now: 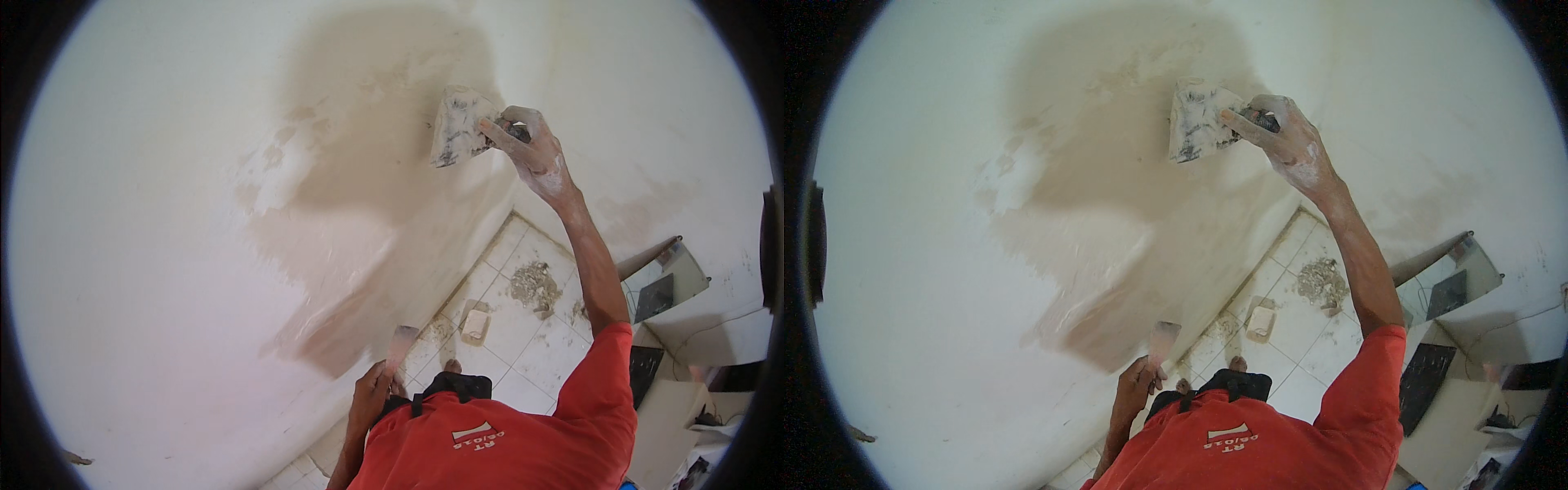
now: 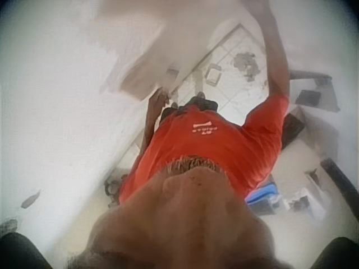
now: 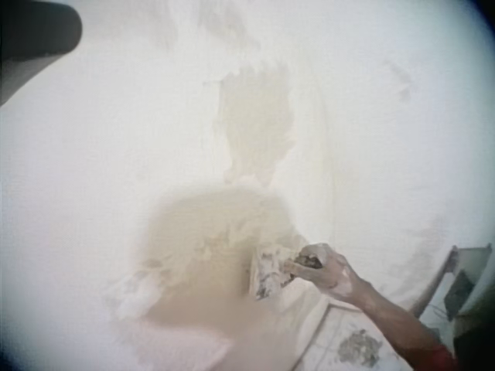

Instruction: The person applies putty to a wall using a scraper and a putty knife, spreading the material from a small container onto the surface.

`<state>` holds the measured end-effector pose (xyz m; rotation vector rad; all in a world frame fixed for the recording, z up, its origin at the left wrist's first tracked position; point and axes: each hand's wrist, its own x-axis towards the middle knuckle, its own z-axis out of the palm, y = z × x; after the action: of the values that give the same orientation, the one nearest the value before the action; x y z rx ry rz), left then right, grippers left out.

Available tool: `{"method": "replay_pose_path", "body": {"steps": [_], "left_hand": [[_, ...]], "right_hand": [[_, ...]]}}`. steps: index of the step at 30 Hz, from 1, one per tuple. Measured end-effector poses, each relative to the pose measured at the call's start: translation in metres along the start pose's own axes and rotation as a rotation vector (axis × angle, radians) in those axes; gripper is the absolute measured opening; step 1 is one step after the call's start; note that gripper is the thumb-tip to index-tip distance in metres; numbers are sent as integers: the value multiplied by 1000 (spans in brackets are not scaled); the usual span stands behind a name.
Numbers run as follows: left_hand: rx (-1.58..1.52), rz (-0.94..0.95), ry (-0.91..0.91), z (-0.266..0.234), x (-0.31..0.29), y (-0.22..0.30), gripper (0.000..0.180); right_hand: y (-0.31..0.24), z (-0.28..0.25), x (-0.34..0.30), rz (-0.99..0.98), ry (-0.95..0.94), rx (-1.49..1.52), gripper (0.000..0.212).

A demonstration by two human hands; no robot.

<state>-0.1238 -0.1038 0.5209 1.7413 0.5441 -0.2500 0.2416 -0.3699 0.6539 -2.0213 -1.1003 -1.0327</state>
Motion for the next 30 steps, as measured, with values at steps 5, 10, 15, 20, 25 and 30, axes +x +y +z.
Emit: {"method": "replay_pose_path", "body": {"steps": [5,10,15,20,25,30], "left_hand": [[-61,11,12,8,-2,-9,34],[-50,-4,16,11,-1,-25,34],[-59,-17,-12,4,12,-46,32],[-28,-29,-39,8,18,-38,33],[35,8,-60,12,19,-33,32],[12,-25,-52,15,16,-31,31]], "right_hand": [[5,11,4,-61,-23,-29,62],[8,21,-1,-59,-10,-39,58],[25,23,-30,17,-4,-57,56],[-22,20,-32,210,63,199,52],[-60,27,-18,395,132,229,53],[-65,37,-13,361,110,191,56]]}}
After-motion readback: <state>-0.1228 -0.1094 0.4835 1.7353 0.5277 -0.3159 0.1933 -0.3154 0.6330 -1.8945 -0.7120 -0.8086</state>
